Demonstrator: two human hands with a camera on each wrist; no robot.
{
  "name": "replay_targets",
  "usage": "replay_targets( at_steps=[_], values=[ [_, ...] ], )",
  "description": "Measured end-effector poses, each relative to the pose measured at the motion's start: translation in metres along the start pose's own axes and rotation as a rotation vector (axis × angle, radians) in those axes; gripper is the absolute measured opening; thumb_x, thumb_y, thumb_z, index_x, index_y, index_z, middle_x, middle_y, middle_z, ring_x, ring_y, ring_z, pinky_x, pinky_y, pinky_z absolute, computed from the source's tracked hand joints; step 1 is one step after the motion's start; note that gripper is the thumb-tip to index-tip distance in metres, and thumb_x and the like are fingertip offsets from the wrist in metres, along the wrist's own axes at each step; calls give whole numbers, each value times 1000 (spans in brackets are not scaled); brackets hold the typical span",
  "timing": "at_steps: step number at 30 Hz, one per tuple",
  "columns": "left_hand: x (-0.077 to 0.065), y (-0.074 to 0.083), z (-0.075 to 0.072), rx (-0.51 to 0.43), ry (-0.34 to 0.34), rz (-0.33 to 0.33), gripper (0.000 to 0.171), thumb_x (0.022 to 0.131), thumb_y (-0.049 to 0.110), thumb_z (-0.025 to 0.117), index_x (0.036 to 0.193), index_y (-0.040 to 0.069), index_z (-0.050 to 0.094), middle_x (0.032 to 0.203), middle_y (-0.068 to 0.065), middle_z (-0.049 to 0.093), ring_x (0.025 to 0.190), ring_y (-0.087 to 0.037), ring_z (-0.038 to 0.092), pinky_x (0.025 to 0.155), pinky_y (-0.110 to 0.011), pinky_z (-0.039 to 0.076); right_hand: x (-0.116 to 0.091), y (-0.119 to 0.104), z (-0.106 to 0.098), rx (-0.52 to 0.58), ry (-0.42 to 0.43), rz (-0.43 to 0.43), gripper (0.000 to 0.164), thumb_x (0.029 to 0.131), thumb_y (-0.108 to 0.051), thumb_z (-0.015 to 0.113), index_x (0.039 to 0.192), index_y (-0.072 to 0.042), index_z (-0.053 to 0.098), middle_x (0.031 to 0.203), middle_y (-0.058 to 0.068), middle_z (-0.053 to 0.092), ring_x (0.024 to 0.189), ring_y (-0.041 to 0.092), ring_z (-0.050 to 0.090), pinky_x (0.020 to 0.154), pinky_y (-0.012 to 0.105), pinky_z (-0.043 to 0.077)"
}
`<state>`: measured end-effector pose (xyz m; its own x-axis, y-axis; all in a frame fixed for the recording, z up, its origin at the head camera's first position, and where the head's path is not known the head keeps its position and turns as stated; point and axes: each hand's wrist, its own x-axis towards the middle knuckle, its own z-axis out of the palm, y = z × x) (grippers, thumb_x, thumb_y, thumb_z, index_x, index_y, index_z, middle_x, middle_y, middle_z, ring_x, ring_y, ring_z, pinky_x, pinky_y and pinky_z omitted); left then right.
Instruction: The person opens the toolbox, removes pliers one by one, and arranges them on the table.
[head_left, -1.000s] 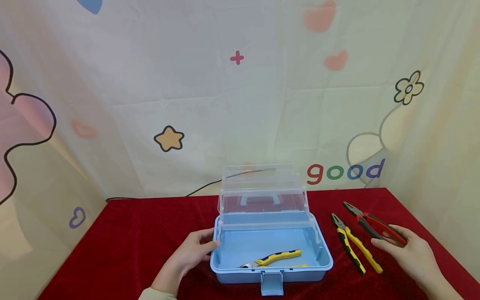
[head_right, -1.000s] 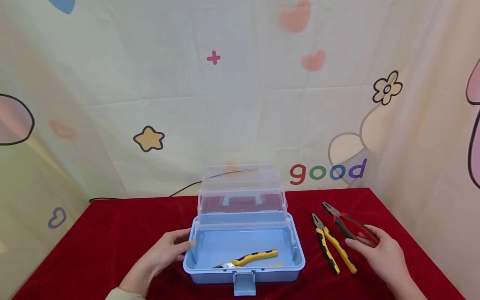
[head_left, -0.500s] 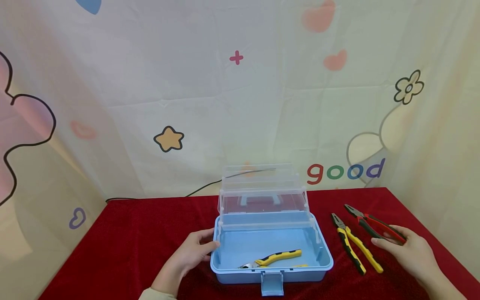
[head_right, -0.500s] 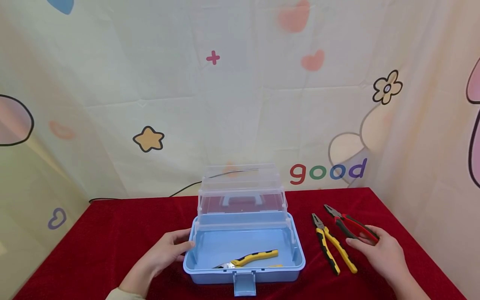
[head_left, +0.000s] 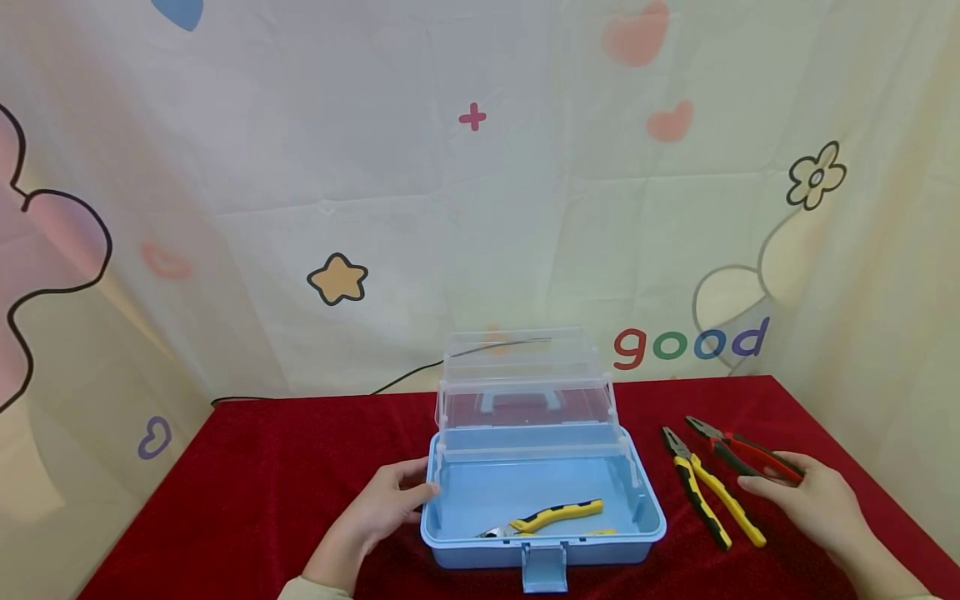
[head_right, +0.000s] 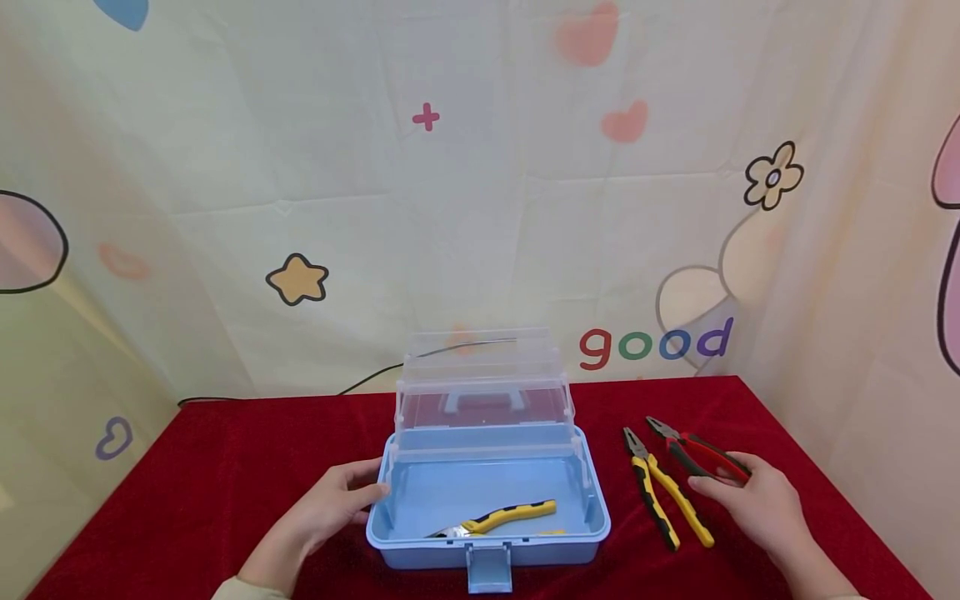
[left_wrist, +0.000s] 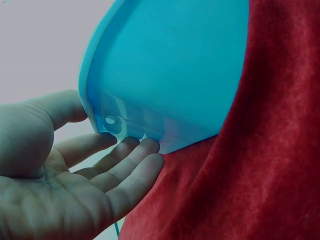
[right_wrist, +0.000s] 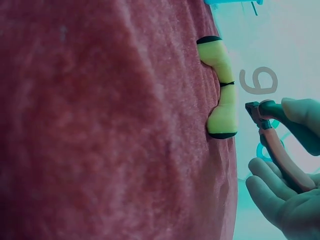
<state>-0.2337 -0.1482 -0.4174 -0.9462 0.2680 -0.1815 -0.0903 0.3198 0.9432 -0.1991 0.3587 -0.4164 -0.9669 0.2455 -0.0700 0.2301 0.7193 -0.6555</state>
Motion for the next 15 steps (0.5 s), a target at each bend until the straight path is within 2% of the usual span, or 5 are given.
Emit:
replay_targets(
  at_steps=[15],
  values=[
    [-1,2,1,6,4,-2,57,91,16,60,140,-4,39,134,-27,49,98,-24,64,78,-42,58,6,2,-1,-28,-25,-13,88,79,-51,69,129,16,41,107,27,63,94,32,55,61,26,43]
  ],
)
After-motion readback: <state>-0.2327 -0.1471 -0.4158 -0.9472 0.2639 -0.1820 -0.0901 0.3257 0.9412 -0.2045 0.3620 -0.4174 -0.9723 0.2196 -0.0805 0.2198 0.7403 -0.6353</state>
